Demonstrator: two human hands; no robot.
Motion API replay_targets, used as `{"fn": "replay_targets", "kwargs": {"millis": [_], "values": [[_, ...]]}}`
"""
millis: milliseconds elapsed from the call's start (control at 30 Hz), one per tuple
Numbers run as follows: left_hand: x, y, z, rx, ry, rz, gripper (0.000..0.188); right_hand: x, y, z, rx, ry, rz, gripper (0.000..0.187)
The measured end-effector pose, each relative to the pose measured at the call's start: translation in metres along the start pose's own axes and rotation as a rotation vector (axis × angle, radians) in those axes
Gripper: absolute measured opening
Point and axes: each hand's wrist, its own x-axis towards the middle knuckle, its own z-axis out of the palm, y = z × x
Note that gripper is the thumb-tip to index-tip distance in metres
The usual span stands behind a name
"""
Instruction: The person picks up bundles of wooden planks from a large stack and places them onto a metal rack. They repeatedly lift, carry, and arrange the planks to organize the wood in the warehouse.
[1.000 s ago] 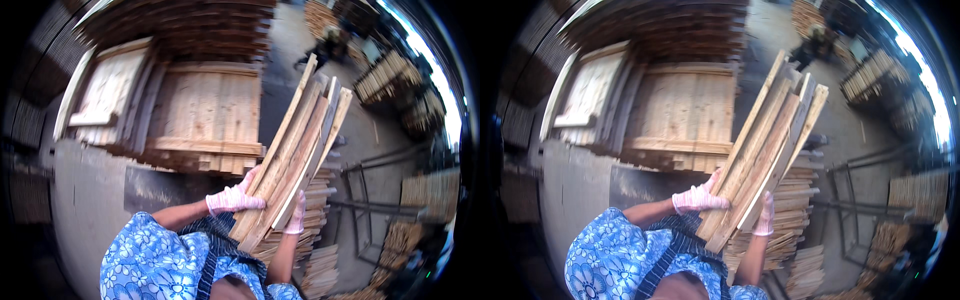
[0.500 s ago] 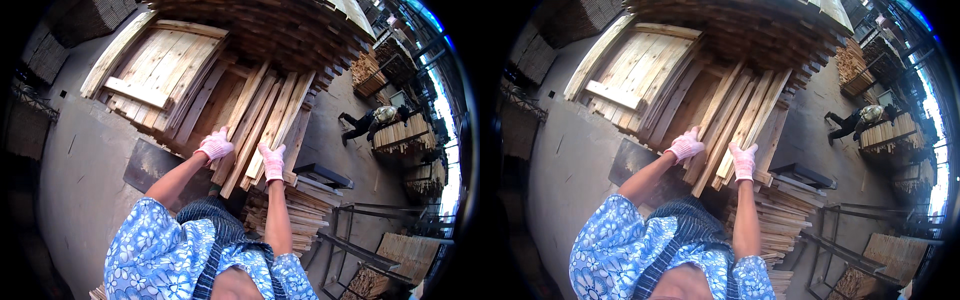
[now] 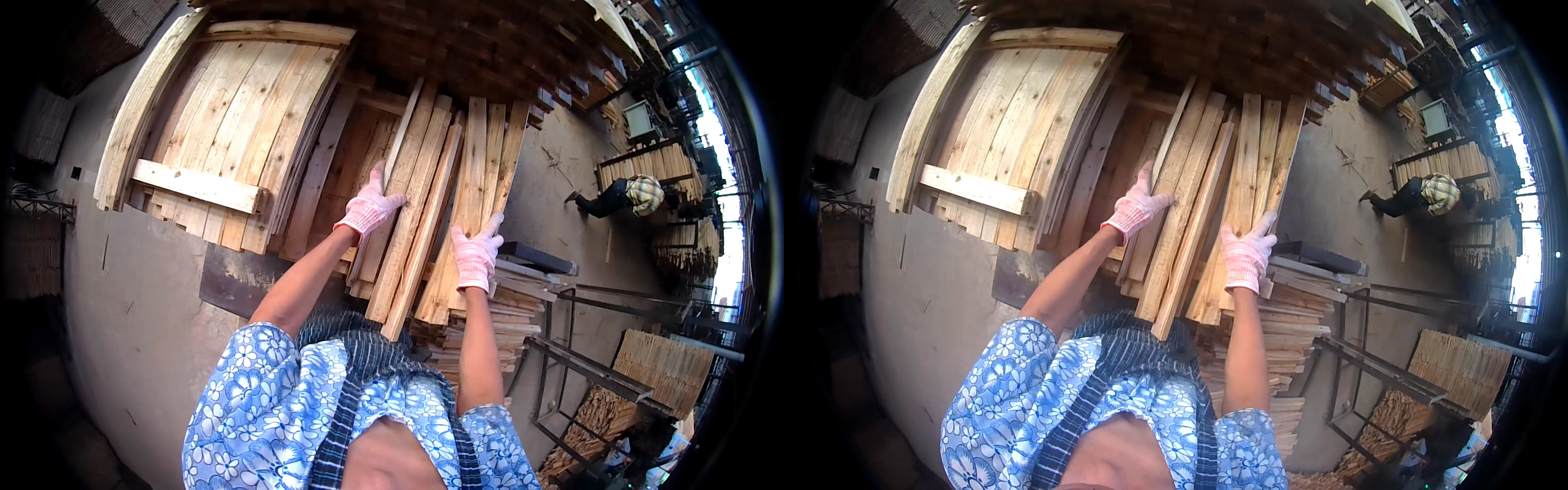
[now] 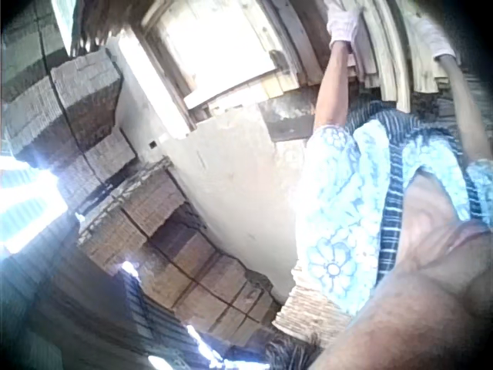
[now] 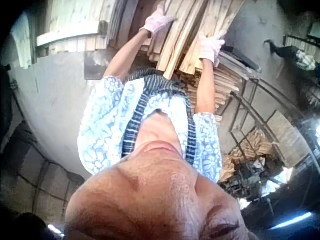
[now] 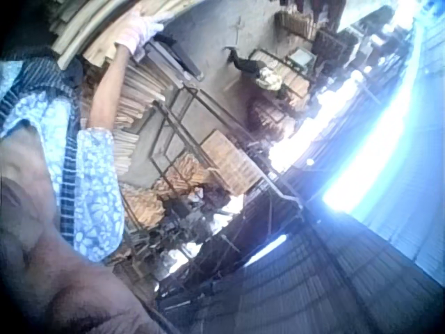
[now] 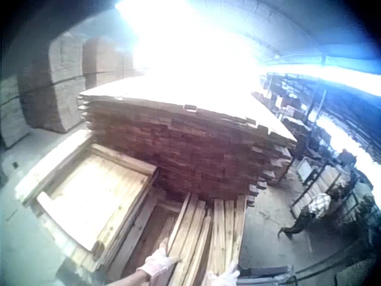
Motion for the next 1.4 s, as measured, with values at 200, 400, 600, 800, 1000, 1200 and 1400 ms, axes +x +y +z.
{"fn": "replay_targets", "kwargs": {"millis": [200, 400, 600, 800, 1000, 1200, 1400], "values": [[-0.007, -0.018, -0.042, 0.094, 0.017, -0.1, 0.1, -0.03, 0.012, 0.002, 0.115, -0.116, 0.01, 0.111], [-0.021, -0.003, -0.046, 0.347, 0.171, -0.23, 0.086, -0.019, 0.038, 0.015, 0.187, -0.016, -0.174, 0.098], [-0.051, 0.035, -0.016, 0.641, 0.331, -0.108, 0.08, 0.004, 0.074, 0.052, 0.31, 0.1, -0.101, 0.098], [-0.021, -0.018, -0.002, 1.095, 0.437, 0.073, 0.067, -0.007, 0.025, -0.001, 0.1, -0.102, -0.065, 0.104], [-0.002, -0.033, -0.037, 0.782, 0.453, -0.225, 0.066, 0.005, 0.046, -0.003, 0.162, -0.039, -0.182, 0.097], [-0.068, 0.052, -0.017, 0.655, 0.264, -0.074, 0.076, 0.011, 0.08, -0.012, 0.162, 0.005, -0.218, 0.092], [-0.058, 0.039, 0.061, 0.673, 0.14, 0.099, 0.074, 0.031, 0.096, 0.039, 0.301, 0.077, -0.265, 0.068]]}}
